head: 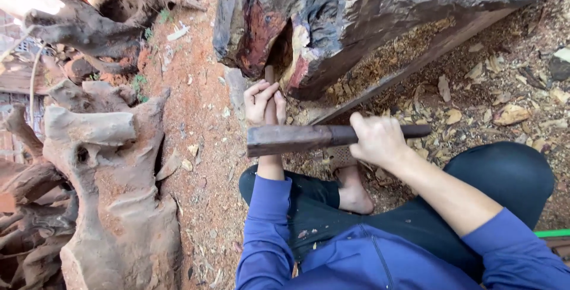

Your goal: Carving a large piece of wood using a hand chisel and a wooden mallet

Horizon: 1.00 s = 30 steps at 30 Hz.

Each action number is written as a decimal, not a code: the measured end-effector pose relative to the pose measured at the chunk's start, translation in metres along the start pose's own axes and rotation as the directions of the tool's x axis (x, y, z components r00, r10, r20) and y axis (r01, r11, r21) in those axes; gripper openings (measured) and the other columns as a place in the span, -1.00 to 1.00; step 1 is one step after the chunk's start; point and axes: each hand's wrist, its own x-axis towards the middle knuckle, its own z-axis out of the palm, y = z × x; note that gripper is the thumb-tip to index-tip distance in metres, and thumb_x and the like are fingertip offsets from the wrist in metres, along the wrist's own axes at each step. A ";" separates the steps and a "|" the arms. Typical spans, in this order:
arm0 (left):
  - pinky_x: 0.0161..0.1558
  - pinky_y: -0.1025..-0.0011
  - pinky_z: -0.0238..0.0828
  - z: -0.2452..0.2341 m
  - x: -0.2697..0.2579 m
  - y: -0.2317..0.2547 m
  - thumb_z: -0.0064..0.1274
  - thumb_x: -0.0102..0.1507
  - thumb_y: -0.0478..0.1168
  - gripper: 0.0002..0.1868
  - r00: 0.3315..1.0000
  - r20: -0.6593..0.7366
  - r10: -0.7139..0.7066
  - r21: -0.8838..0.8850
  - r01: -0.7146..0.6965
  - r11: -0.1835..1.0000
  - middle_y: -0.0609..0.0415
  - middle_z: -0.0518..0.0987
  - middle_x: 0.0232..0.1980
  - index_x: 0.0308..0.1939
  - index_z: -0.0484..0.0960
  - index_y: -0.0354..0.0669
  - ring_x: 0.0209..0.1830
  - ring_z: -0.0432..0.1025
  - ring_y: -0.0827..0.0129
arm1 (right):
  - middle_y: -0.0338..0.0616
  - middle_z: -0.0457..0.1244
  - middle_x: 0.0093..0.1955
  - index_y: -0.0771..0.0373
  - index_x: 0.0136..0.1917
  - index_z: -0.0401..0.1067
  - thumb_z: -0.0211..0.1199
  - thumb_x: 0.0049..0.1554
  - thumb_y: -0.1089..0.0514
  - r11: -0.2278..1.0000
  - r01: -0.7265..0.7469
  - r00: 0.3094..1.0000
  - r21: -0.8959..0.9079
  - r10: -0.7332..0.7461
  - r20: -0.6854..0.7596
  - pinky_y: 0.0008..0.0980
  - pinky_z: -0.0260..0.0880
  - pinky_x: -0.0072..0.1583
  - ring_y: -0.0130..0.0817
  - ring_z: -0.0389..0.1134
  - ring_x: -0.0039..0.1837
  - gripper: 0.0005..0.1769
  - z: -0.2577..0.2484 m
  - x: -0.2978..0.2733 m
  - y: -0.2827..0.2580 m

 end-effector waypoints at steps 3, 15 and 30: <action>0.12 0.29 0.51 -0.001 -0.007 -0.007 0.21 0.17 -0.29 -0.83 0.999 -0.012 -0.031 0.026 0.031 0.999 0.11 0.52 -0.10 -0.18 0.79 -0.06 0.00 0.54 0.22 | -0.21 0.26 -0.44 0.10 -0.21 0.39 0.26 -0.33 0.07 0.976 0.114 0.993 0.186 -0.104 -0.063 -0.25 0.43 -0.24 -0.18 0.42 -0.32 -0.66 -0.025 -0.004 -0.026; 0.22 0.25 0.41 -0.010 -0.031 0.015 0.13 0.26 -0.39 -0.77 0.998 0.055 -0.024 0.014 0.023 1.000 0.10 0.45 0.01 -0.04 0.72 -0.06 0.19 0.44 0.20 | 0.07 0.36 -0.41 0.07 -0.03 0.28 0.29 -0.20 -0.04 0.939 -0.318 0.890 0.133 0.247 0.384 0.16 0.41 -0.08 0.22 0.50 -0.19 -0.54 -0.027 -0.009 -0.013; 0.06 0.28 0.56 0.016 -0.037 0.014 0.32 0.16 -0.29 -0.82 0.958 -0.010 0.288 0.203 -0.280 0.938 0.09 0.69 -0.17 -0.16 0.80 -0.07 -0.07 0.55 0.12 | -0.18 0.30 -0.27 0.09 -0.20 0.37 0.04 0.08 -0.05 0.898 0.424 0.905 0.115 -0.415 -0.095 -0.30 0.40 -0.14 -0.26 0.38 -0.24 -0.78 -0.061 0.010 0.008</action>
